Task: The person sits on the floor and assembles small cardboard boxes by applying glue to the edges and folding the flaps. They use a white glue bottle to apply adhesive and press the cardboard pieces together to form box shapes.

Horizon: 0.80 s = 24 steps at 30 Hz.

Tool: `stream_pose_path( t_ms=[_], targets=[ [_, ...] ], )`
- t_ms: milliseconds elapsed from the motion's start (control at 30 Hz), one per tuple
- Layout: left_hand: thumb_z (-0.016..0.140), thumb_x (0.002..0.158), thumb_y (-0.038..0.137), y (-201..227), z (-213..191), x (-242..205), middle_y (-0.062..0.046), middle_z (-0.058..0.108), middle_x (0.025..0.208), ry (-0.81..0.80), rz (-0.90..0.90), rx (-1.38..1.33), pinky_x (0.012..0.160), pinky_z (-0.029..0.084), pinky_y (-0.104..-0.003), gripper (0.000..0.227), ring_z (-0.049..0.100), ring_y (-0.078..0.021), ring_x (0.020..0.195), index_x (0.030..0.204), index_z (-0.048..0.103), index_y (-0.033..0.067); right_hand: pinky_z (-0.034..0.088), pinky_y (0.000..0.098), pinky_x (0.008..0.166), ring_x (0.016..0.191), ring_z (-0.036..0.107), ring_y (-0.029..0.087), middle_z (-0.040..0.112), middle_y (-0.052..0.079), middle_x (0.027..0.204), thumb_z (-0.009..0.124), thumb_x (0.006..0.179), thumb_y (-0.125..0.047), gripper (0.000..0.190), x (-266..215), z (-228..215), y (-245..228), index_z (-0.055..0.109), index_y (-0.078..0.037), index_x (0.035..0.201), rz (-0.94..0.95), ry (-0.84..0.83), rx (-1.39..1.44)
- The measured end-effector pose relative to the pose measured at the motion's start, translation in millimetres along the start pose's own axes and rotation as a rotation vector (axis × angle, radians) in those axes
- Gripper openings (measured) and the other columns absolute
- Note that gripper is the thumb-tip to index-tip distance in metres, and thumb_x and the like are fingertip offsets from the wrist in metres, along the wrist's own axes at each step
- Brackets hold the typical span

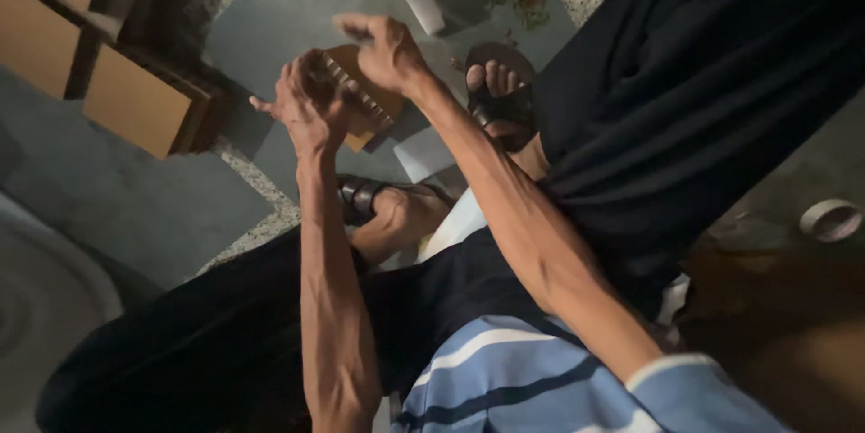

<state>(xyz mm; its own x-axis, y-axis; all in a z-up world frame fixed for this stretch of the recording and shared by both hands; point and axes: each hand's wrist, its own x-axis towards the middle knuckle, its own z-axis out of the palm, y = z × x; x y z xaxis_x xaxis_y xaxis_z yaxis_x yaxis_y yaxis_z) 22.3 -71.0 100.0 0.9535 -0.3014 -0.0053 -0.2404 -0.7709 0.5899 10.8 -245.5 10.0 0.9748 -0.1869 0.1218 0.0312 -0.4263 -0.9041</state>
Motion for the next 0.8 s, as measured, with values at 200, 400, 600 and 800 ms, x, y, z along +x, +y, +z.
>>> stream_pose_path(
  t_ms=[200, 400, 600, 800],
  targets=[
    [0.087, 0.072, 0.029, 5, -1, -1, -0.004, 0.067, 0.111, -0.017, -0.053, -0.005, 0.116, 0.0, -0.07, 0.056, 0.061, -0.0304, 0.117, 0.123, 0.067, 0.0162, 0.062, 0.0357, 0.074, 0.08, 0.077, 0.025, 0.081, 0.01, 0.09, 0.06, 0.076, -0.007, 0.027, 29, 27, 14, 0.082, -0.011, 0.091, 0.208, -0.101, 0.204],
    [0.087, 0.069, 0.027, 11, -3, 3, -0.003, 0.067, 0.111, -0.031, -0.078, -0.001, 0.116, 0.001, -0.069, 0.056, 0.061, -0.0297, 0.116, 0.12, 0.069, 0.0153, 0.059, 0.039, 0.076, 0.081, 0.074, 0.03, 0.078, 0.013, 0.086, 0.057, 0.071, -0.004, 0.029, 39, 23, 15, 0.082, -0.012, 0.084, 0.024, -0.151, 0.112],
    [0.088, 0.068, 0.027, 11, -3, 6, -0.003, 0.067, 0.109, -0.077, -0.111, 0.0, 0.113, -0.005, -0.072, 0.059, 0.06, -0.0297, 0.117, 0.122, 0.067, 0.0149, 0.06, 0.0377, 0.077, 0.083, 0.075, 0.027, 0.078, 0.011, 0.087, 0.056, 0.07, 0.001, 0.031, 42, 26, 17, 0.082, -0.012, 0.081, 0.033, -0.147, 0.13],
    [0.085, 0.073, 0.025, 3, -3, 1, -0.004, 0.068, 0.113, -0.04, -0.059, -0.053, 0.119, 0.0, -0.066, 0.055, 0.059, -0.03, 0.12, 0.124, 0.067, 0.0147, 0.062, 0.0321, 0.076, 0.084, 0.077, 0.019, 0.079, 0.006, 0.091, 0.062, 0.081, -0.001, 0.024, 38, 28, 16, 0.078, -0.011, 0.096, 0.099, -0.189, 0.206]
  ],
)
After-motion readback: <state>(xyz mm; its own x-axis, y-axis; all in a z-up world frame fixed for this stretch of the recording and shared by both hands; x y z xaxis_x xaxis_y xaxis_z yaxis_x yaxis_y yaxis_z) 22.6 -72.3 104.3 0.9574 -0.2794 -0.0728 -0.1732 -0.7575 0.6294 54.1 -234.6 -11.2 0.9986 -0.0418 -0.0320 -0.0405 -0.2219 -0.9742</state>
